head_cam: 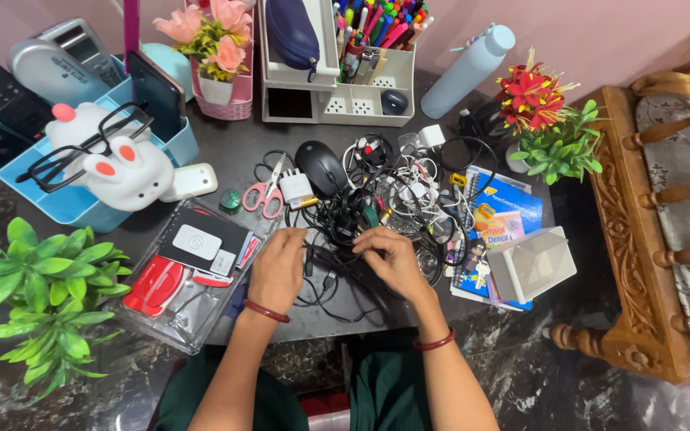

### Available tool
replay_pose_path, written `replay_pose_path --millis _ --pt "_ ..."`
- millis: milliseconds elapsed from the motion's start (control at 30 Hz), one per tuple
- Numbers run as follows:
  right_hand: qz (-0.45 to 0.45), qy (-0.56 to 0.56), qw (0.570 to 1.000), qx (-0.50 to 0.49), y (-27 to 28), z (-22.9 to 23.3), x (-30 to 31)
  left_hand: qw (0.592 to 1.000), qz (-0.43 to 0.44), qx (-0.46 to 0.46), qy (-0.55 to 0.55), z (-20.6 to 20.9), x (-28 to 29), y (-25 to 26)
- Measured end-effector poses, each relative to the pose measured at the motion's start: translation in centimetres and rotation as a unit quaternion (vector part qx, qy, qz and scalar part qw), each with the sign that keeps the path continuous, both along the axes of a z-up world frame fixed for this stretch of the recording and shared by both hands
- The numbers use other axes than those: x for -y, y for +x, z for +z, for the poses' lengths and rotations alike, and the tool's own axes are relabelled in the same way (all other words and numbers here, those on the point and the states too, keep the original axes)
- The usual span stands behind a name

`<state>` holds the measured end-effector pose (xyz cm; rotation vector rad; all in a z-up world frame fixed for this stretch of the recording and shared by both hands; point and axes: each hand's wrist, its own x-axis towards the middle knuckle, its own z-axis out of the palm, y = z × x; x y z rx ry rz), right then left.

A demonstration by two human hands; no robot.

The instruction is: The person organizes a cluttered desk by sorting tangled cables and small stationery items. They place a small green item and several colorful rectangular objects into a white tray, then arrange them neatly inside.

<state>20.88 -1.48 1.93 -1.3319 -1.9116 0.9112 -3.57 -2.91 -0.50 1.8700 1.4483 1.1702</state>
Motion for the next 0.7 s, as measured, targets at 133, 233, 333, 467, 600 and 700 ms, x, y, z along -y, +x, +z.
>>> replay_pose_path --millis 133,233,333,467,600,700 --pt "-0.086 0.043 0.995 0.009 0.0 0.3 0.2 0.998 -0.032 -0.051 -0.031 -0.5 0.0 0.7" --pt "-0.142 0.129 0.980 0.048 -0.1 0.7 0.1 0.996 -0.032 -0.074 -0.042 -1.0 -0.2 0.6" --pt "-0.147 0.245 0.951 0.119 -0.3 1.7 0.1 0.994 -0.020 -0.098 -0.034 -1.5 -0.3 0.7" --pt "-0.139 0.278 0.944 0.110 -1.4 2.5 0.1 0.986 -0.019 -0.162 -0.015 -2.0 -1.6 1.3" --pt "-0.089 0.278 0.950 0.108 -2.8 2.3 0.4 0.972 -0.004 -0.224 0.070 -3.0 -4.3 2.7" --pt "-0.066 0.265 0.956 0.106 -3.4 2.3 0.4 0.962 0.016 -0.266 0.066 -4.0 -5.2 3.8"
